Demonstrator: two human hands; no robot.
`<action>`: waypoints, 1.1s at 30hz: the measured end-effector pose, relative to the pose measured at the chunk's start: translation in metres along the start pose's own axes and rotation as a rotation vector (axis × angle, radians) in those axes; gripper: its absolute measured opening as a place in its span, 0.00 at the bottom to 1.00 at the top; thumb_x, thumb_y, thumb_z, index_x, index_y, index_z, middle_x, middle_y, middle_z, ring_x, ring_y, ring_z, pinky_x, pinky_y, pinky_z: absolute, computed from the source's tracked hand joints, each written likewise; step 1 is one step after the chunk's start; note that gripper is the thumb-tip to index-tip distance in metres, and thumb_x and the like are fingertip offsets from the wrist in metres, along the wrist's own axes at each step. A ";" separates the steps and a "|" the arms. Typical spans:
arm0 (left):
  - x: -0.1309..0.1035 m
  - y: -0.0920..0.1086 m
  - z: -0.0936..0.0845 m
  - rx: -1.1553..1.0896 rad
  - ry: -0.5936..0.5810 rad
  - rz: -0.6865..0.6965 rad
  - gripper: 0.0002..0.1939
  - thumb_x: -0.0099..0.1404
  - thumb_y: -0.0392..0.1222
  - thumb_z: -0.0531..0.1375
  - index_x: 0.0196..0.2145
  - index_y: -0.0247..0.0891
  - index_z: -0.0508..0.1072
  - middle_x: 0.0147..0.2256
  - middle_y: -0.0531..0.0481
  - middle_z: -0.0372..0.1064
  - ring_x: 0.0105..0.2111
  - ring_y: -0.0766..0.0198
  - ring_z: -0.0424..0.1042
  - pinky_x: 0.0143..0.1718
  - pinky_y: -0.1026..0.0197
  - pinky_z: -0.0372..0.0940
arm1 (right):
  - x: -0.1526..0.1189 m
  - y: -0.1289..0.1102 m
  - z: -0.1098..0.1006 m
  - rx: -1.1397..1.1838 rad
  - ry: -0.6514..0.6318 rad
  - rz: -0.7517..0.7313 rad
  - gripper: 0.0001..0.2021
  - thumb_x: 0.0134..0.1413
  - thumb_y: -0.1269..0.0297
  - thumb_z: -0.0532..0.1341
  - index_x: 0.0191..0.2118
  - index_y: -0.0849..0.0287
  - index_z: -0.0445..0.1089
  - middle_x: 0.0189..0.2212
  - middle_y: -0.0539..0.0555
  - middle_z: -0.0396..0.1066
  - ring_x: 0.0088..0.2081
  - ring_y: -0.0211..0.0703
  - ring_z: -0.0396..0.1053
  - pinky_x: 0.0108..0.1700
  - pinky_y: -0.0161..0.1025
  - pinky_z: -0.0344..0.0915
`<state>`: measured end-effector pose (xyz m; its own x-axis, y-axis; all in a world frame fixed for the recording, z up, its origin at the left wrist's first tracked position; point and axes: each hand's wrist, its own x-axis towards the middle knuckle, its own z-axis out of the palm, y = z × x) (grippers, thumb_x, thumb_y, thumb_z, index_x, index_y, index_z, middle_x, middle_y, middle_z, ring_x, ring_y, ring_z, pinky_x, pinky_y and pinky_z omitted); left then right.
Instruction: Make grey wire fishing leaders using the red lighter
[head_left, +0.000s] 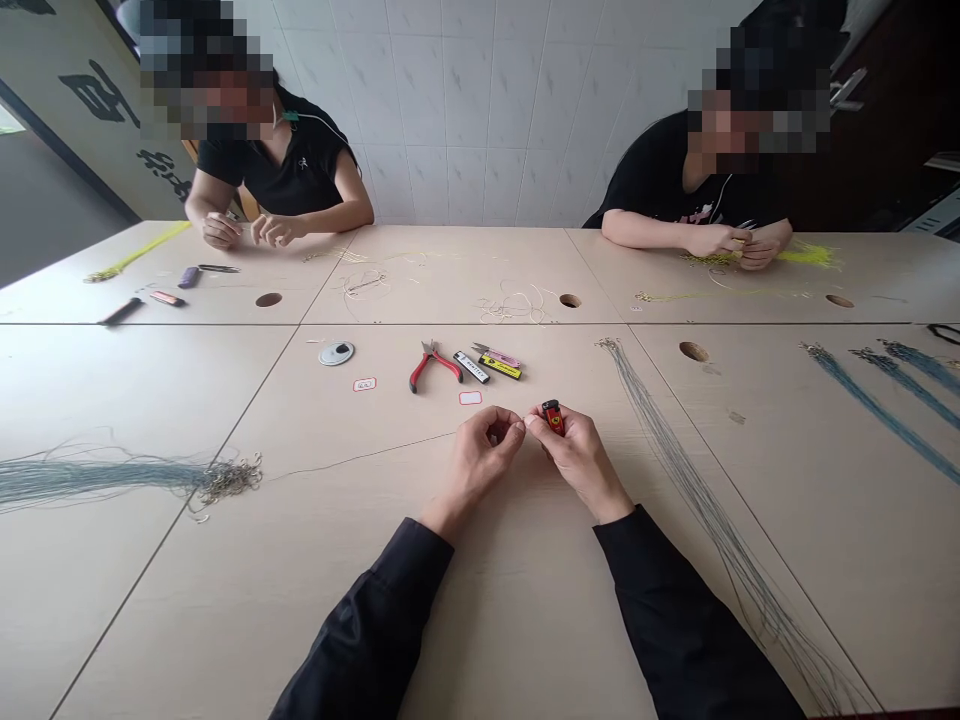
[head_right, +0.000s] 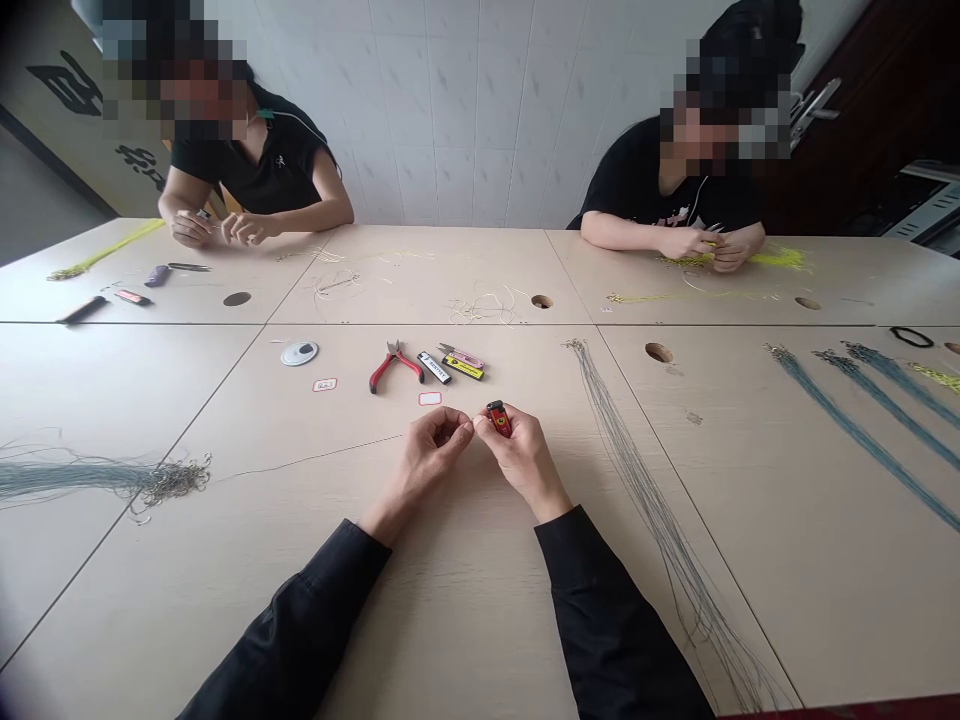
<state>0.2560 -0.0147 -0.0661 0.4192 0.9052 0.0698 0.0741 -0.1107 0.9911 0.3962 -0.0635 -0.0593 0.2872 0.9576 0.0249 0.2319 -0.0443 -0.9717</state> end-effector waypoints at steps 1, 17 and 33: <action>0.000 0.000 0.000 0.000 -0.001 0.004 0.14 0.61 0.49 0.60 0.30 0.34 0.72 0.24 0.54 0.63 0.24 0.70 0.57 0.25 0.65 0.53 | 0.000 0.000 0.000 -0.001 0.000 -0.002 0.17 0.55 0.49 0.60 0.29 0.59 0.65 0.20 0.45 0.52 0.22 0.34 0.47 0.24 0.33 0.49; 0.002 0.003 0.000 -0.024 0.018 -0.005 0.08 0.58 0.43 0.59 0.27 0.35 0.69 0.21 0.56 0.58 0.22 0.72 0.54 0.23 0.66 0.51 | -0.002 -0.002 0.000 0.049 -0.025 0.026 0.18 0.56 0.47 0.60 0.34 0.59 0.70 0.19 0.44 0.52 0.21 0.34 0.47 0.24 0.34 0.50; 0.004 0.005 0.000 -0.025 0.056 -0.007 0.07 0.58 0.42 0.60 0.27 0.35 0.70 0.22 0.55 0.61 0.22 0.71 0.55 0.24 0.66 0.52 | -0.002 -0.005 0.004 -0.376 0.075 -0.041 0.27 0.64 0.45 0.45 0.20 0.57 0.53 0.16 0.48 0.53 0.21 0.37 0.52 0.27 0.36 0.48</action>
<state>0.2578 -0.0121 -0.0608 0.3677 0.9274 0.0685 0.0535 -0.0947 0.9941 0.3911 -0.0640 -0.0549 0.3351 0.9377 0.0923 0.5648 -0.1215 -0.8162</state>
